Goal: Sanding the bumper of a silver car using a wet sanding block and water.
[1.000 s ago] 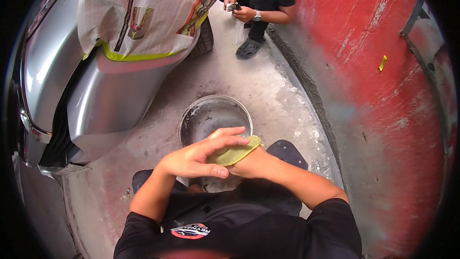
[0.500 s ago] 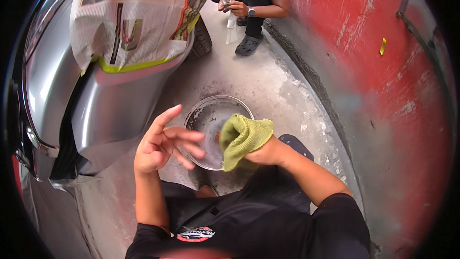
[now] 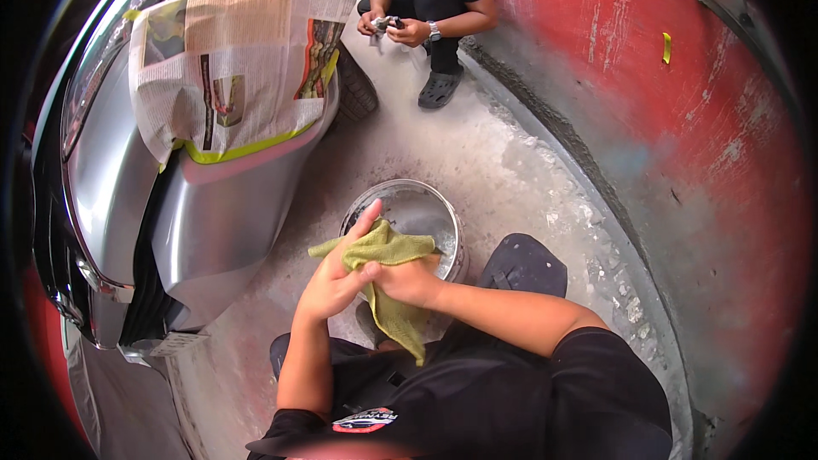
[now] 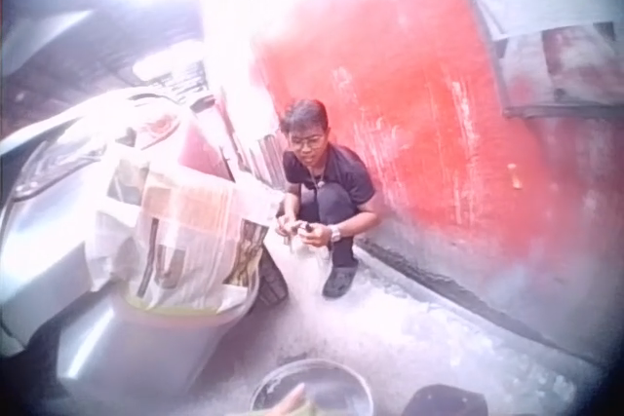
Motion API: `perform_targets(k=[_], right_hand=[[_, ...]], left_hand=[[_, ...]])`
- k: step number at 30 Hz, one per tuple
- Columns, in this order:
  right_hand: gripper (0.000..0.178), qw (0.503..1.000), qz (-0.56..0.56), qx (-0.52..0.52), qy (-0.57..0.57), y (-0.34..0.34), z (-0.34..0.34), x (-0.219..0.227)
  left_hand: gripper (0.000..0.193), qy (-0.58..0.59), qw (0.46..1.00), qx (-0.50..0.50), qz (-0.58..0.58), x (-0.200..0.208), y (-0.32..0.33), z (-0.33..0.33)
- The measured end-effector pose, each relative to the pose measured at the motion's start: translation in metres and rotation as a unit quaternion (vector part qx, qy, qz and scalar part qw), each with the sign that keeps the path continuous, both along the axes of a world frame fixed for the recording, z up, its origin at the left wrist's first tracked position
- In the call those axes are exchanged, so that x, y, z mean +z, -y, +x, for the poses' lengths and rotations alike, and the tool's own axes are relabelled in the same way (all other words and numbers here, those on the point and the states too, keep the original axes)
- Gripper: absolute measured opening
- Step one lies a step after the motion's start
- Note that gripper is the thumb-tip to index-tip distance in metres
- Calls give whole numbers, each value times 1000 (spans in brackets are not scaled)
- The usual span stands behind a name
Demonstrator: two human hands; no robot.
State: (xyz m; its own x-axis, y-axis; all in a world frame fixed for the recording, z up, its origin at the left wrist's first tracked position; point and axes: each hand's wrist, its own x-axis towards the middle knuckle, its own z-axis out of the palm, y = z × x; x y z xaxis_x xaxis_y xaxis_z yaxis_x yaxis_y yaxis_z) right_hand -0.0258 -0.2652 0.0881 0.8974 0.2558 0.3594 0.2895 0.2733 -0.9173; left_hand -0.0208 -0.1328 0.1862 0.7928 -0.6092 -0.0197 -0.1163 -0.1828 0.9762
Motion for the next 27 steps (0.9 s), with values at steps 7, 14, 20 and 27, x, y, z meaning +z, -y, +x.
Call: perform_targets(k=[7,14,20,27], right_hand=[[45,998,26,38,35,63,11,2],[66,994,84,72,-11,149,2,-29],[79,995,-13,89,50,151,10,-71],[61,944,-133,151,259,82,-3,-31]], left_hand=[[95,20,999,17,-35,3,-28,-13],[93,-67,983,-143,98,-3,0,-41],[33,59,982,123,133,-36,-18,-36],[19,-45,956,284,-63,-73,-2,-47]])
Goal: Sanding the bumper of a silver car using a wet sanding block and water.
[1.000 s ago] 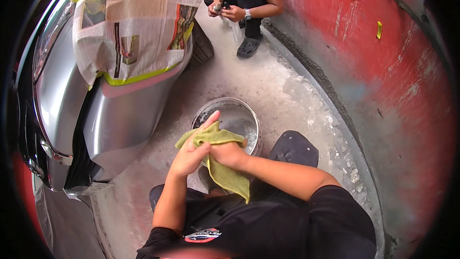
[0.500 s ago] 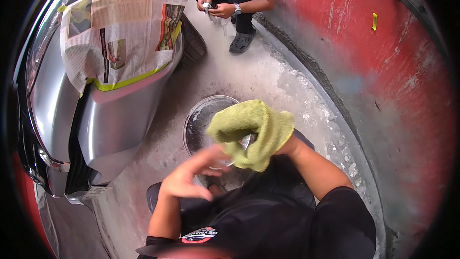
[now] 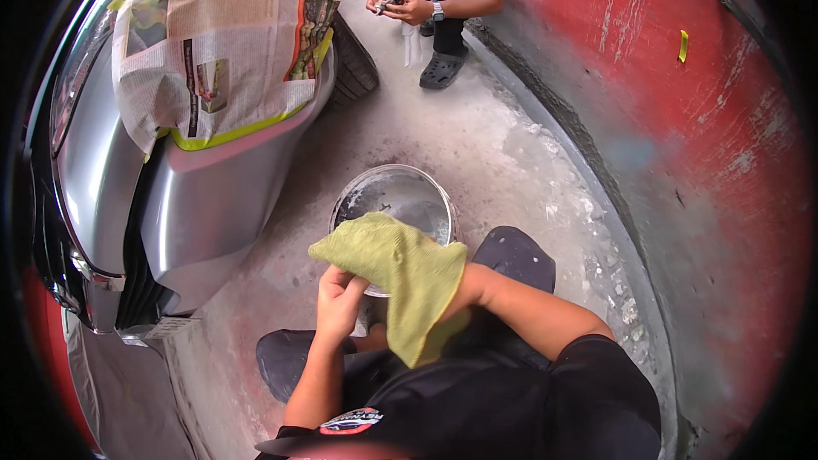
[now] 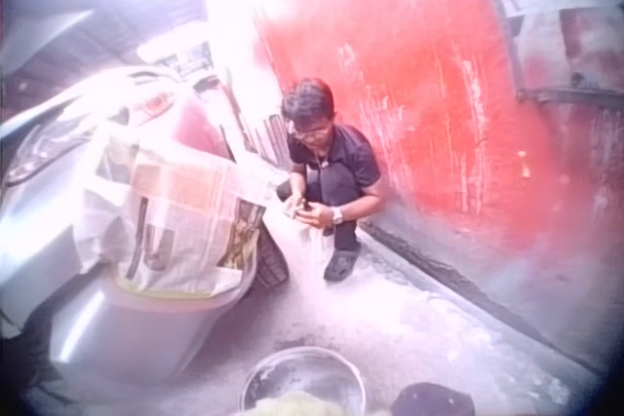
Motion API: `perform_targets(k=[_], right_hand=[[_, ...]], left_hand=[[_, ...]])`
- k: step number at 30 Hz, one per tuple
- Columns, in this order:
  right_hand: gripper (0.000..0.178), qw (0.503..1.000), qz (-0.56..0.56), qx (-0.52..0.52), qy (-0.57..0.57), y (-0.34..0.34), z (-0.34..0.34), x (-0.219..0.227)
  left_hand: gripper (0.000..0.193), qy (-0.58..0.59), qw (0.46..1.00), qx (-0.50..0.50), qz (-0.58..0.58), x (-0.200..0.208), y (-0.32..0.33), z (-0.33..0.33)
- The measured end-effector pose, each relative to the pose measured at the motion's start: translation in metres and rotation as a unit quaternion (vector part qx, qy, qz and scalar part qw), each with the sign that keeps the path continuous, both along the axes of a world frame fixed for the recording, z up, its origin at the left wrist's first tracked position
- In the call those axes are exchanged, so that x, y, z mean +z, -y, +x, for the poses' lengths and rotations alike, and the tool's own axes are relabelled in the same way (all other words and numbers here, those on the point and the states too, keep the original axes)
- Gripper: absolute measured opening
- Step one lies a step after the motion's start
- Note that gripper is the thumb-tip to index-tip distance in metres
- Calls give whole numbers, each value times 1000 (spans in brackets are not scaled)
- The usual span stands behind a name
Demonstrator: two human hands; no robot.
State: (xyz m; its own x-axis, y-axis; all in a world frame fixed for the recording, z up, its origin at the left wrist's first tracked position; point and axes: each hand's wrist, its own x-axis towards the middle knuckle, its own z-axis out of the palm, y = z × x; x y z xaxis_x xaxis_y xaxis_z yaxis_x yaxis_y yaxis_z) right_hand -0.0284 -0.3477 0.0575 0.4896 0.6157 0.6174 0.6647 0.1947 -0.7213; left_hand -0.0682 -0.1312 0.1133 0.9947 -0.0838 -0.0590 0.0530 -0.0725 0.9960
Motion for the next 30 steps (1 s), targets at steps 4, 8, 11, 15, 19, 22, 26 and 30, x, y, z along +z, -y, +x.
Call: perform_targets(k=[4,8,11,15,19,22,26,30], right_hand=[[58,990,-106,95,-10,-3,8,0],[57,981,14,134,-142,13,2,10],[51,990,65,59,-111,5,2,-14],[44,729,300,102,-607,8,-2,-19],[50,577,415,207,-672,0,8,-4],[48,617,435,169,-634,-3,10,25],[26,785,317,-23,-532,1,11,24],[24,912,134,-210,-325,15,10,40]], left_hand=[[36,38,985,-71,-151,1,-10,-8],[32,18,962,-5,-274,18,-4,-12],[18,32,976,75,-201,23,-9,0],[20,84,984,110,-112,57,-12,23],[22,71,991,73,-84,65,-17,38],[22,22,993,64,-93,61,-26,41],[22,8,994,81,-70,65,-18,41],[22,-36,999,33,12,66,-21,47]])
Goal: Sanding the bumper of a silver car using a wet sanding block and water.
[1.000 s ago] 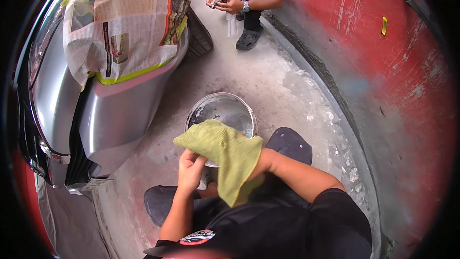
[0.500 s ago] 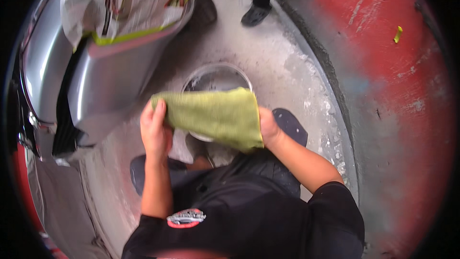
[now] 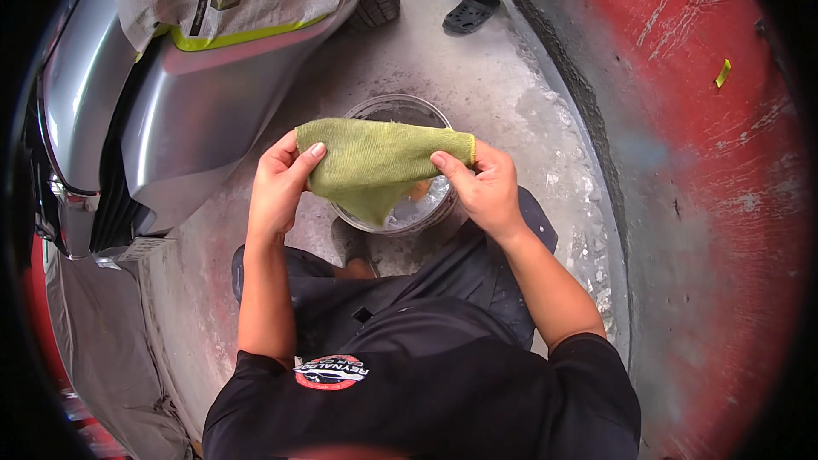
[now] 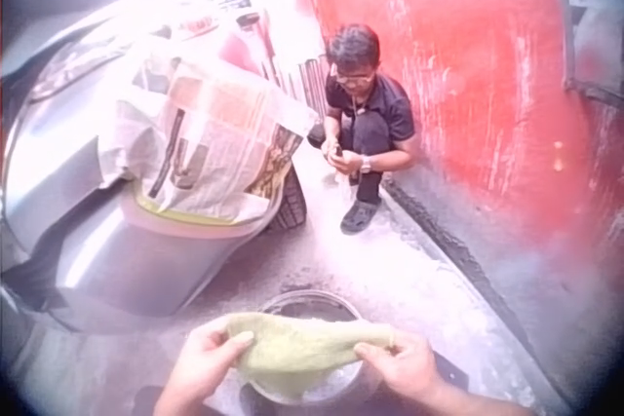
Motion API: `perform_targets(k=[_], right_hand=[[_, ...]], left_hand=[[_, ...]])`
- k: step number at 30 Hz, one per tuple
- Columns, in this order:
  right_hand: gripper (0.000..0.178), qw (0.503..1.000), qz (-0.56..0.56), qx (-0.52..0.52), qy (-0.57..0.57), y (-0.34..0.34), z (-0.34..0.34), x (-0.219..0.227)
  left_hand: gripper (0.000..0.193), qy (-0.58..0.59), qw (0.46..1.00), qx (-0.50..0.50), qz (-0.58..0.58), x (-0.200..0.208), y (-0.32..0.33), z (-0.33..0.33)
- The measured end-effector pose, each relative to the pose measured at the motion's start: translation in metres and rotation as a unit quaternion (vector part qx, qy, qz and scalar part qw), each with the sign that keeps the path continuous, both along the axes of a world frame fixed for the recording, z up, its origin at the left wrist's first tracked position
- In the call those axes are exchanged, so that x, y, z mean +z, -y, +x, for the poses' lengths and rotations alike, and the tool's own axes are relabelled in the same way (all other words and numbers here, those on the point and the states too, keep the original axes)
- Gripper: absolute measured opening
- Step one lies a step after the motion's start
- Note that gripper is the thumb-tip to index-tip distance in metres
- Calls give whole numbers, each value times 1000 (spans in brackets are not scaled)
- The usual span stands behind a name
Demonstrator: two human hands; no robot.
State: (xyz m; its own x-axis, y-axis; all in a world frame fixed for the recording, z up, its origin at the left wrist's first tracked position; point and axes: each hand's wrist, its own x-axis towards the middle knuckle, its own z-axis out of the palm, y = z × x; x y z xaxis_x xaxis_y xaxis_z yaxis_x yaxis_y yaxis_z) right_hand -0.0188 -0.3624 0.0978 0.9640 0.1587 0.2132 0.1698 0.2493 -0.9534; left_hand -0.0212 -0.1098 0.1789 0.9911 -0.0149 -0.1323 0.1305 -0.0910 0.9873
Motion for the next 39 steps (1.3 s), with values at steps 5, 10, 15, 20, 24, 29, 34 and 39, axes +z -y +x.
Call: perform_targets(k=[5,10,15,20,24,29,34,39], right_hand=[[24,978,177,34,-104,-8,6,2],[21,941,314,43,-117,-12,21,19],[15,975,212,70,-16,10,30,-8],[23,969,218,107,-52,8,40,-23],[20,983,169,65,-10,6,45,5],[10,989,123,-28,83,9,56,15],[16,989,57,-127,49,19,65,-3],[14,986,140,-81,-39,2,52,-4]], left_hand=[[27,-75,992,-27,-96,-4,-4,7],[23,57,982,-1,-178,2,10,10],[10,190,957,64,-211,-23,5,9],[14,270,941,-33,-203,-39,1,14],[20,291,944,30,-150,-18,5,17],[31,326,939,93,-58,-8,-1,20],[17,307,940,147,-5,-3,2,10],[18,245,956,161,-33,-17,2,-3]])
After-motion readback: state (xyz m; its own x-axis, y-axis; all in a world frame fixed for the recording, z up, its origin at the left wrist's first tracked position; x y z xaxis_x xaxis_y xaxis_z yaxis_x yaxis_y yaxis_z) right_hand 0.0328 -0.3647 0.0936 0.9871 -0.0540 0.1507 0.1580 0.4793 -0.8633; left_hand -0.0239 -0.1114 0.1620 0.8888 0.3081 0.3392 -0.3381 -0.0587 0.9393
